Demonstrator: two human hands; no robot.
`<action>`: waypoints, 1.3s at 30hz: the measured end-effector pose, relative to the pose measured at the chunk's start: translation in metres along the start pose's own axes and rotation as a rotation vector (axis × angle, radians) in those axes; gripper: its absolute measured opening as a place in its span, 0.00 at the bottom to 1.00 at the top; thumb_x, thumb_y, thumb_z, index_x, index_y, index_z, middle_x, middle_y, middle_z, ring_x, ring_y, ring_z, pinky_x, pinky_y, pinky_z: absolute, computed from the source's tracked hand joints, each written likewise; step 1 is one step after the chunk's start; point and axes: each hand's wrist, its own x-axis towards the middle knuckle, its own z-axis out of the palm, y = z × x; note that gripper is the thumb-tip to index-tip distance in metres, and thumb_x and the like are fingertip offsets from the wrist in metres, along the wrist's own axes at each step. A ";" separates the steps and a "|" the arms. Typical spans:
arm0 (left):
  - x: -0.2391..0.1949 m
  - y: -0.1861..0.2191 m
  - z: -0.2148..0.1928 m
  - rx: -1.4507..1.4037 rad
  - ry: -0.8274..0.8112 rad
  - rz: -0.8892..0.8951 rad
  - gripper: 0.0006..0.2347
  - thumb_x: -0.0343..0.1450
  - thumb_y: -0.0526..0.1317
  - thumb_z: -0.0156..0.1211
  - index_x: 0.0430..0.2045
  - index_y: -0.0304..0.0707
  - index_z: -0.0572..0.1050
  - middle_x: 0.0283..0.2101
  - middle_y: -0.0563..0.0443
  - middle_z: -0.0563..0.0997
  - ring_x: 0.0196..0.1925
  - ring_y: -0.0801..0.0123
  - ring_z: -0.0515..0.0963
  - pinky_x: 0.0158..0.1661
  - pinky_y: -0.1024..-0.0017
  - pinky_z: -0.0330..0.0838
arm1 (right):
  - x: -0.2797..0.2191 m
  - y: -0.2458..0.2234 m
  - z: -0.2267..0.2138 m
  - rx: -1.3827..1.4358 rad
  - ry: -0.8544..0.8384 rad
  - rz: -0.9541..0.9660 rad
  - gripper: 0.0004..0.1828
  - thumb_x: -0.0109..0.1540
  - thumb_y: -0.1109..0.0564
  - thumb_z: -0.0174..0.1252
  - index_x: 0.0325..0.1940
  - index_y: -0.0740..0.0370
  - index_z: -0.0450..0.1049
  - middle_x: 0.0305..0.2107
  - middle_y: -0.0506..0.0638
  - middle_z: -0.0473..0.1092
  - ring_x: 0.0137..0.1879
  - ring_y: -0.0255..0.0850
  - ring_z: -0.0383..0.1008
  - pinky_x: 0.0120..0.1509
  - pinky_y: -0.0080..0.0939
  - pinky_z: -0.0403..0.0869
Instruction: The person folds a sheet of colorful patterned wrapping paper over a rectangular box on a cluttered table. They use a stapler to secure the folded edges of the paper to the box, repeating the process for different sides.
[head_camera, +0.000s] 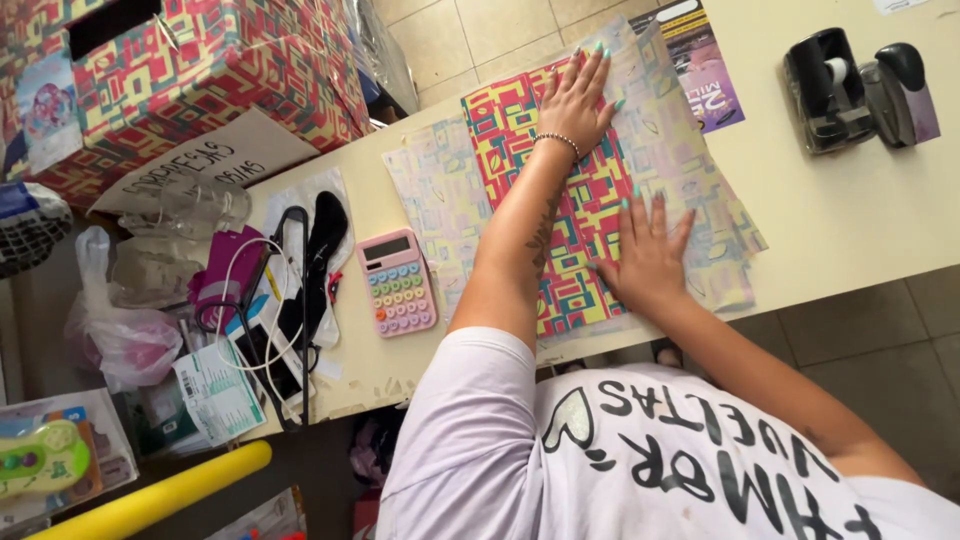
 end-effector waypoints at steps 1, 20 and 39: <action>0.000 -0.002 -0.006 0.003 0.001 0.005 0.30 0.80 0.62 0.29 0.77 0.54 0.41 0.80 0.62 0.41 0.82 0.65 0.40 0.75 0.53 0.34 | -0.009 0.000 -0.002 0.001 0.004 0.004 0.56 0.64 0.21 0.37 0.80 0.69 0.53 0.78 0.64 0.48 0.83 0.67 0.40 0.75 0.86 0.33; 0.009 0.003 0.014 0.074 0.007 -0.037 0.34 0.80 0.65 0.36 0.75 0.39 0.45 0.79 0.46 0.47 0.80 0.57 0.44 0.74 0.54 0.33 | -0.127 0.043 -0.070 0.131 -0.015 -0.076 0.26 0.65 0.44 0.53 0.62 0.60 0.75 0.61 0.54 0.72 0.70 0.56 0.68 0.73 0.71 0.57; -0.267 0.106 -0.017 -0.529 0.590 0.402 0.22 0.72 0.49 0.60 0.52 0.29 0.74 0.54 0.33 0.77 0.61 0.39 0.75 0.63 0.49 0.67 | -0.041 0.097 -0.041 1.422 -0.387 0.469 0.25 0.60 0.69 0.64 0.57 0.67 0.60 0.34 0.64 0.74 0.29 0.53 0.78 0.31 0.52 0.81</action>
